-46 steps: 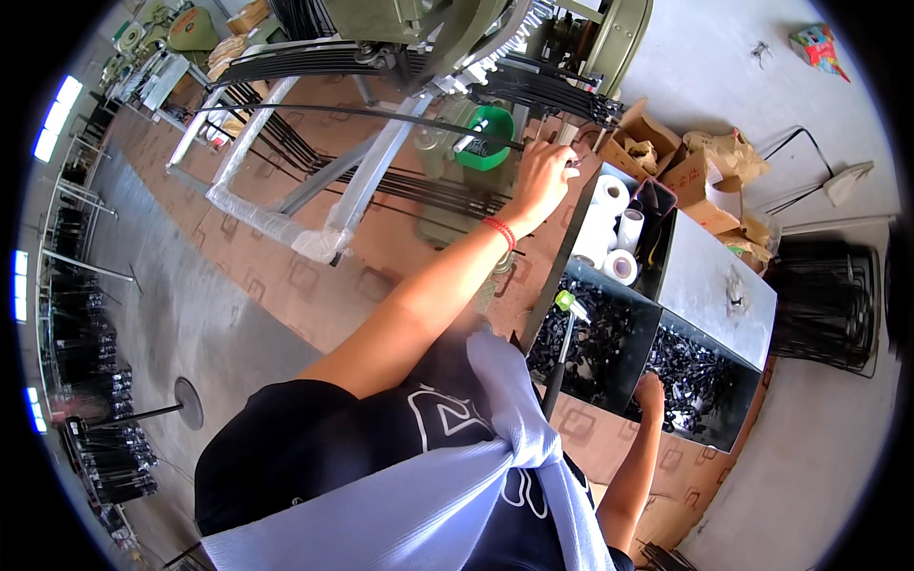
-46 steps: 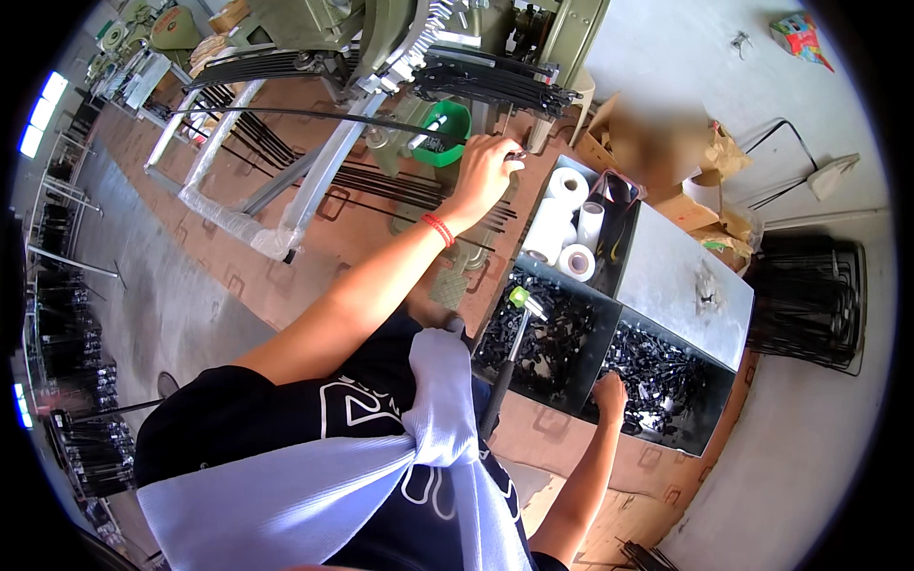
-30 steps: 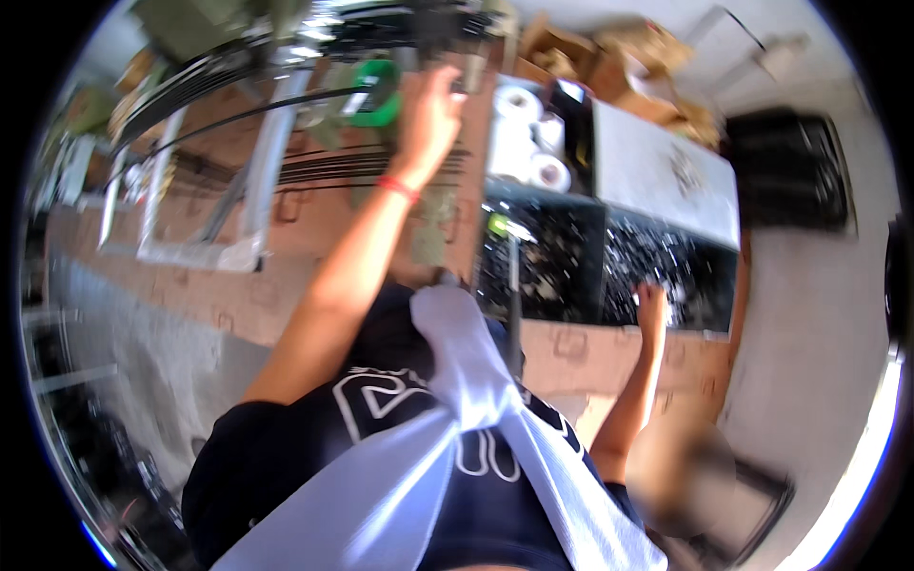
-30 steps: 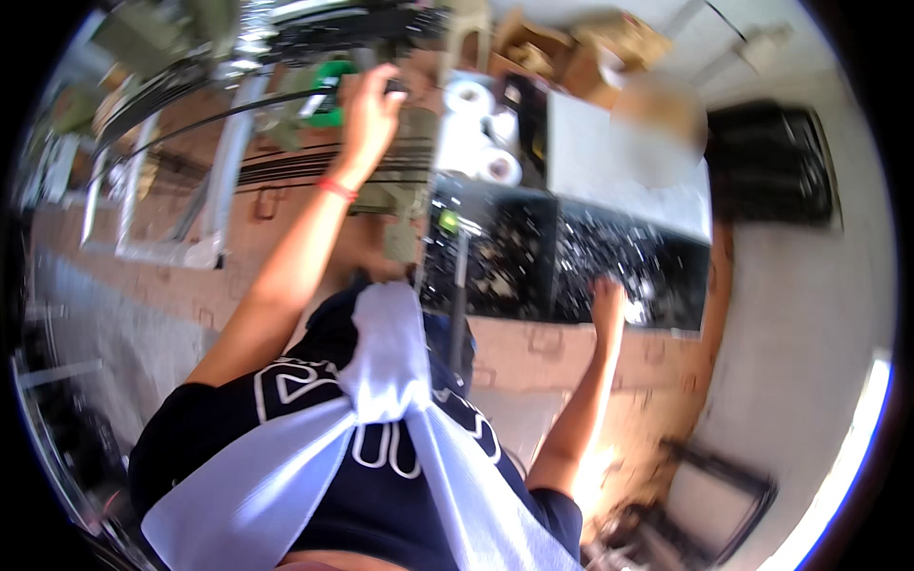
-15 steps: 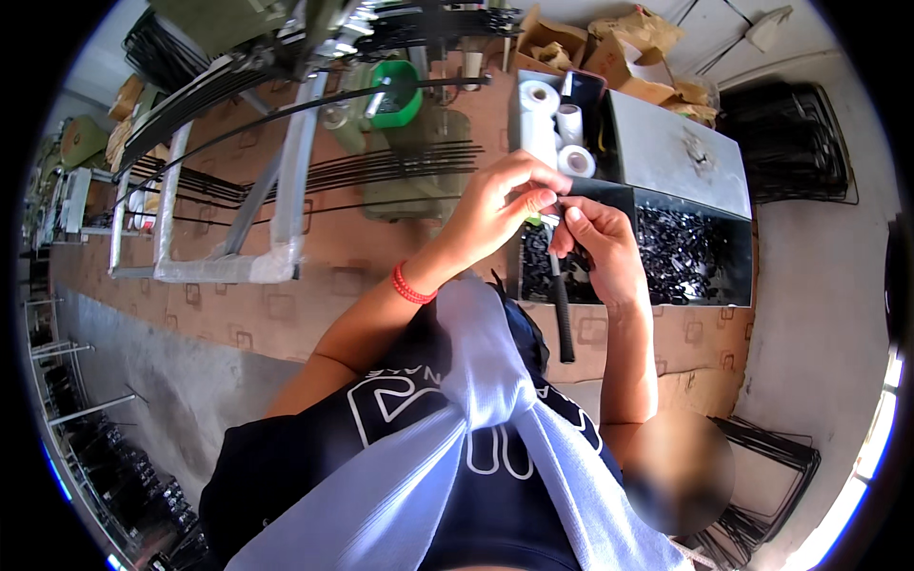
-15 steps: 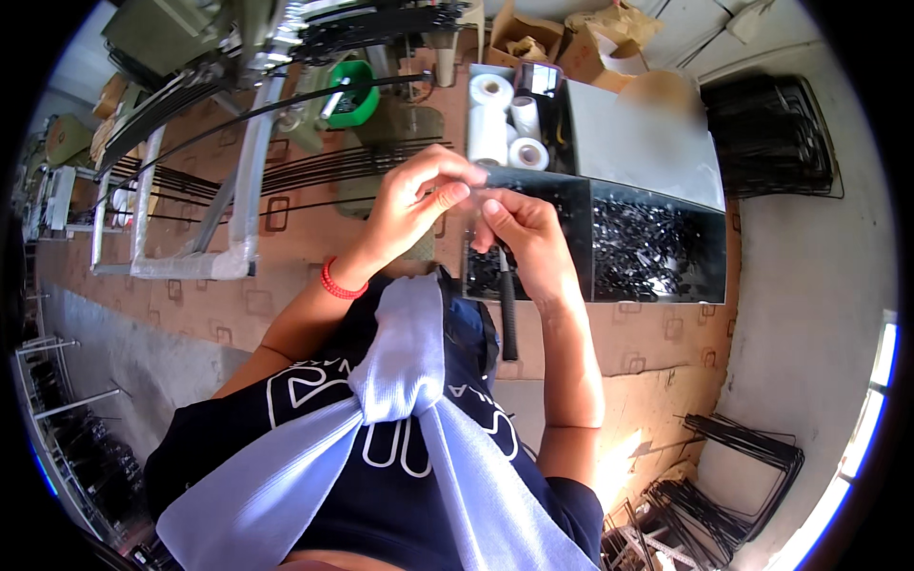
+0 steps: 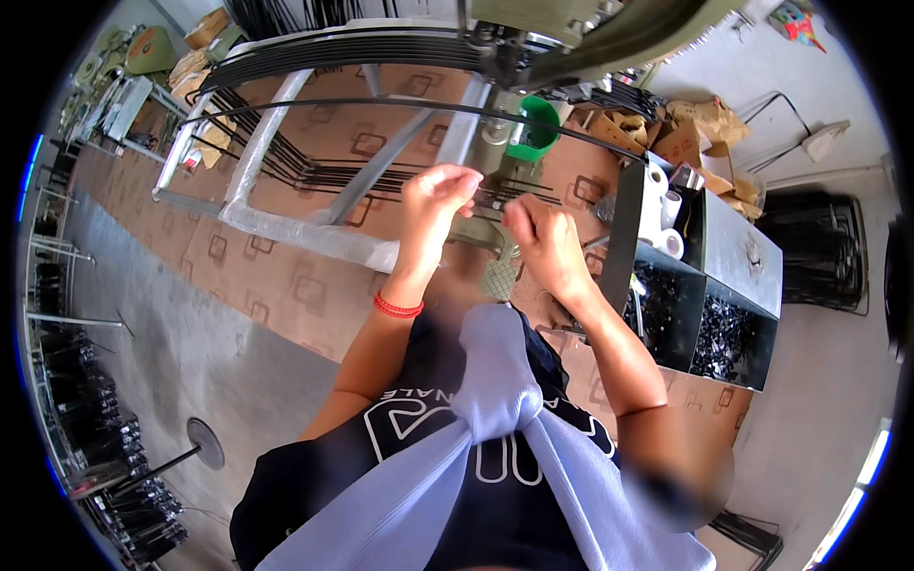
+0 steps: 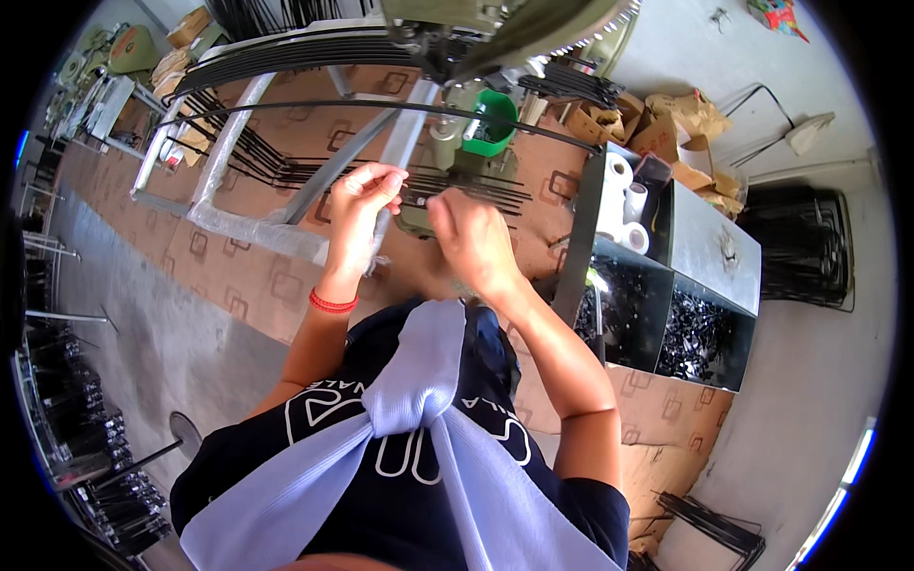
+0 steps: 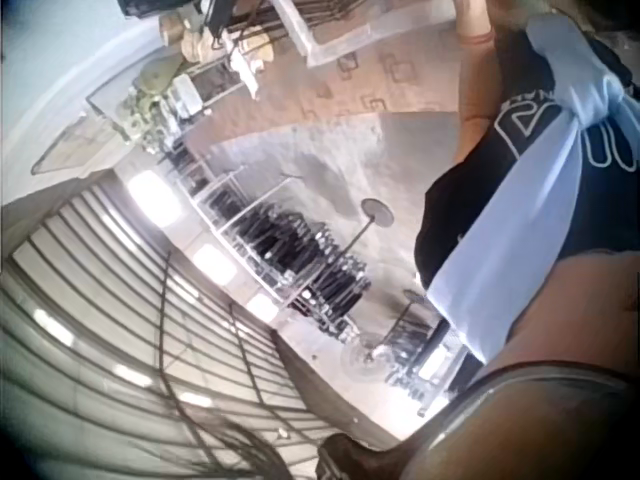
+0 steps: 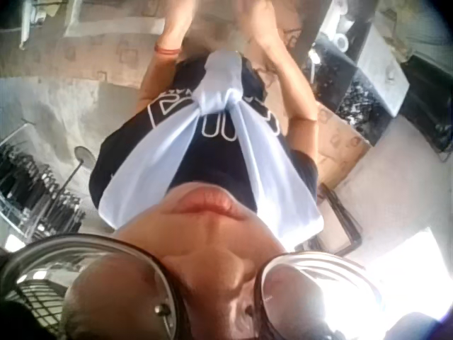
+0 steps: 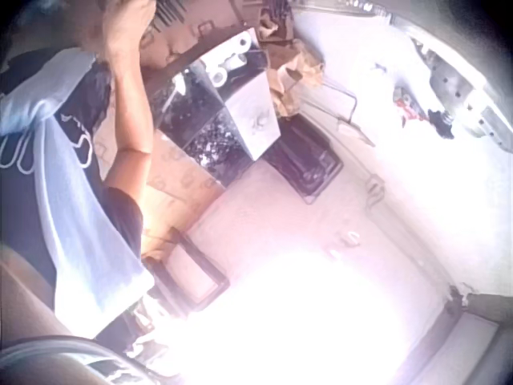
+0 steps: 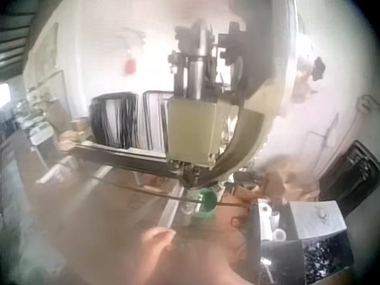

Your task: The person marks a long black metal rod with a white marker while holding it against a metal frame. They then place the marked rod into a cutting machine and operate the lever to cut it. The person repeats this process for multiple rods, handling them one at a time.

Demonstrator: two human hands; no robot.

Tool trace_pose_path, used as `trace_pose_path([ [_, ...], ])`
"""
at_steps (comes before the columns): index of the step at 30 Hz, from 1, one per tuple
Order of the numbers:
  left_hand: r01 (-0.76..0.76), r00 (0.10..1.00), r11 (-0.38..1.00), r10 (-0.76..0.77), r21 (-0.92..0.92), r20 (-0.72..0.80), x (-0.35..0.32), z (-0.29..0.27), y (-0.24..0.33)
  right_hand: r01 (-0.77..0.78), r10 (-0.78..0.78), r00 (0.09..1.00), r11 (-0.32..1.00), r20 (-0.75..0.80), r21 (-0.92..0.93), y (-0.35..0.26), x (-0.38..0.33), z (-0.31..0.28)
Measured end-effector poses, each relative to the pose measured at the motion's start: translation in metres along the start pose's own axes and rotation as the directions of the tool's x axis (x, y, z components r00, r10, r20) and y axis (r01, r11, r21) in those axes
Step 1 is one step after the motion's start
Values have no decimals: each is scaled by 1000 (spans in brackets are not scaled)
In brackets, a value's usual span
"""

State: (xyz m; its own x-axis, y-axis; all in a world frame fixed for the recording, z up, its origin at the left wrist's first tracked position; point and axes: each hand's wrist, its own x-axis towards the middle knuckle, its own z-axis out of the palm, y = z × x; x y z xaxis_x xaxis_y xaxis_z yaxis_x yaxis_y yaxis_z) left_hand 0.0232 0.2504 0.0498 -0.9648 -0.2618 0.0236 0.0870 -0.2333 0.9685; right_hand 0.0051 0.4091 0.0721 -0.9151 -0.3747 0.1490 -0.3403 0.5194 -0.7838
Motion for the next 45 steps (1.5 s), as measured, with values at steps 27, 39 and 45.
trace_pose_path([
  [27,-189,919,218,384,957,94,107,-157,-38,-251,198,859,967,-472,-51,88,118,35],
  [39,-194,907,276,415,941,65,127,-191,-60,-205,258,960,912,-108,357,115,107,32],
  [45,-161,930,283,365,945,49,122,-198,-62,-187,311,933,849,-181,494,94,94,27],
])
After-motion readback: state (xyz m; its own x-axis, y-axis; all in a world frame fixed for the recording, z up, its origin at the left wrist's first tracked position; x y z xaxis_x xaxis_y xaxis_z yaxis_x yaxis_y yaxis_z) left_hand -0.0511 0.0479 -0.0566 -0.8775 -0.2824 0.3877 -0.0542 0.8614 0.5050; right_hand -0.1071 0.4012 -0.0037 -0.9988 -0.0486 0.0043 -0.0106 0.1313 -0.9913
